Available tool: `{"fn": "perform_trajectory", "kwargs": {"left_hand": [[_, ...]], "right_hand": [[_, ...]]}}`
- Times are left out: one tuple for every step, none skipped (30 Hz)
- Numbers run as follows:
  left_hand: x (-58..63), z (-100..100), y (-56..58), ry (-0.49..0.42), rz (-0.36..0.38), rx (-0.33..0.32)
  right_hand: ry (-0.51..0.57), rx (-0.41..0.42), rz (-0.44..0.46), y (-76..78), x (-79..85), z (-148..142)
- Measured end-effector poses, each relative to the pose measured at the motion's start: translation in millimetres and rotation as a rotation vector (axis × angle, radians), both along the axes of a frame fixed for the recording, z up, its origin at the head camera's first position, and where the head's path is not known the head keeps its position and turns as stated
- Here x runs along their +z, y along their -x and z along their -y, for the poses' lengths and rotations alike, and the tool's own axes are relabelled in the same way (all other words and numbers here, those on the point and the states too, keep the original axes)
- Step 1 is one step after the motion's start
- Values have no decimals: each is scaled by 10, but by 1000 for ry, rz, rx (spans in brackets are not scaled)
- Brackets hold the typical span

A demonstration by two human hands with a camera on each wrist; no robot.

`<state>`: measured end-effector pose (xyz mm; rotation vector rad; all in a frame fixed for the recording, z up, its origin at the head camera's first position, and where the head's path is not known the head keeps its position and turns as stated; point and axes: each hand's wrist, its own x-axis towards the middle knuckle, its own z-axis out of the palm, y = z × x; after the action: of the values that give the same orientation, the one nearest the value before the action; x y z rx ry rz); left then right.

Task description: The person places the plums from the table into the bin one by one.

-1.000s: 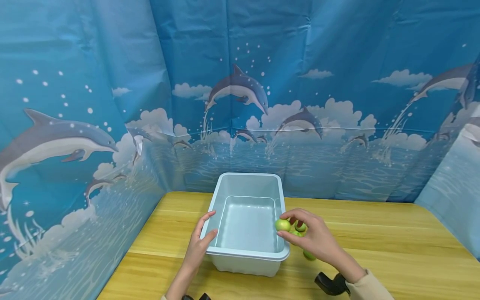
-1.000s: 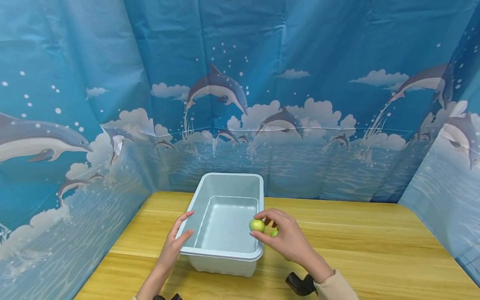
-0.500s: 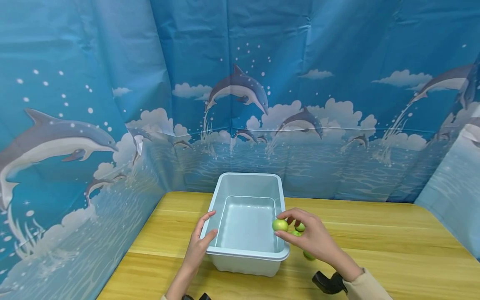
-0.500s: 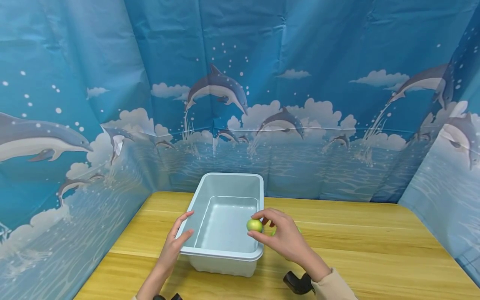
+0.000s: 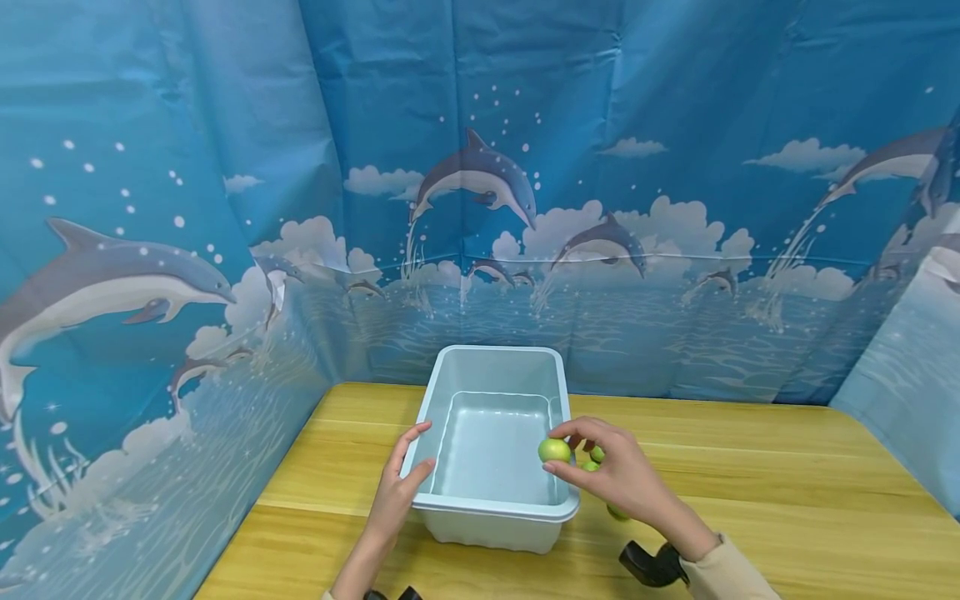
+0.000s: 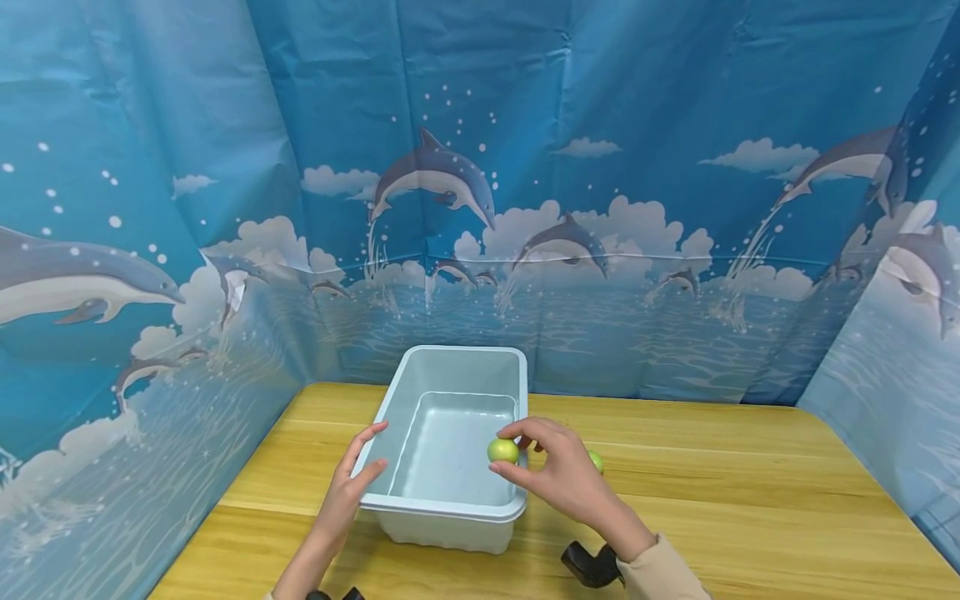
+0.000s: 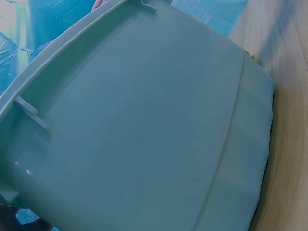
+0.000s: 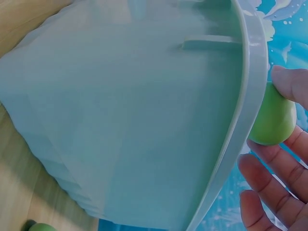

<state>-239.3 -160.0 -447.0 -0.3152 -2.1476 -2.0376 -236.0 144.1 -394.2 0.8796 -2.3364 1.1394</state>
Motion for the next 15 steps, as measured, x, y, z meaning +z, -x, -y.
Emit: {"fn": "perform_trajectory", "kwargs": {"left_hand": [[-2,1,0,-1,1,0],[-4,1,0,-2,1,-1],[-3,1,1,0,1,-1],[-2,1,2,2,1,-1],[-1,1,2,4,0,-1],[1,0,3,6,-1,-1],[1,0,4,6,1,-1],[3,-1,4,8,1,-1],[4,-2,5,8,1,-1],[2,-2,4,6,3,1],[2,-3,4,6,4,2],[2,-3,4,7,5,3],[1,-3,3,8,6,3],[1,-4,3,9,7,4],[1,-3,2,9,9,5]], "right_hand": [[-1,-2,5,3,0,6],[-3,-4,9,6,-1,11],[-5,-6,14,8,-2,15],[-7,-7,19,8,0,19],[-8,-11,25,8,1,21],[-10,-11,28,8,2,24],[-13,-12,29,7,3,27],[-15,-13,30,8,2,30],[-17,-14,33,8,2,33],[-18,-14,33,8,1,37],[-20,-13,29,9,-1,41],[-22,-11,25,10,-4,44],[-24,-9,22,9,-5,47],[-24,-7,20,9,-6,49],[-26,-3,18,8,-5,51]]}}
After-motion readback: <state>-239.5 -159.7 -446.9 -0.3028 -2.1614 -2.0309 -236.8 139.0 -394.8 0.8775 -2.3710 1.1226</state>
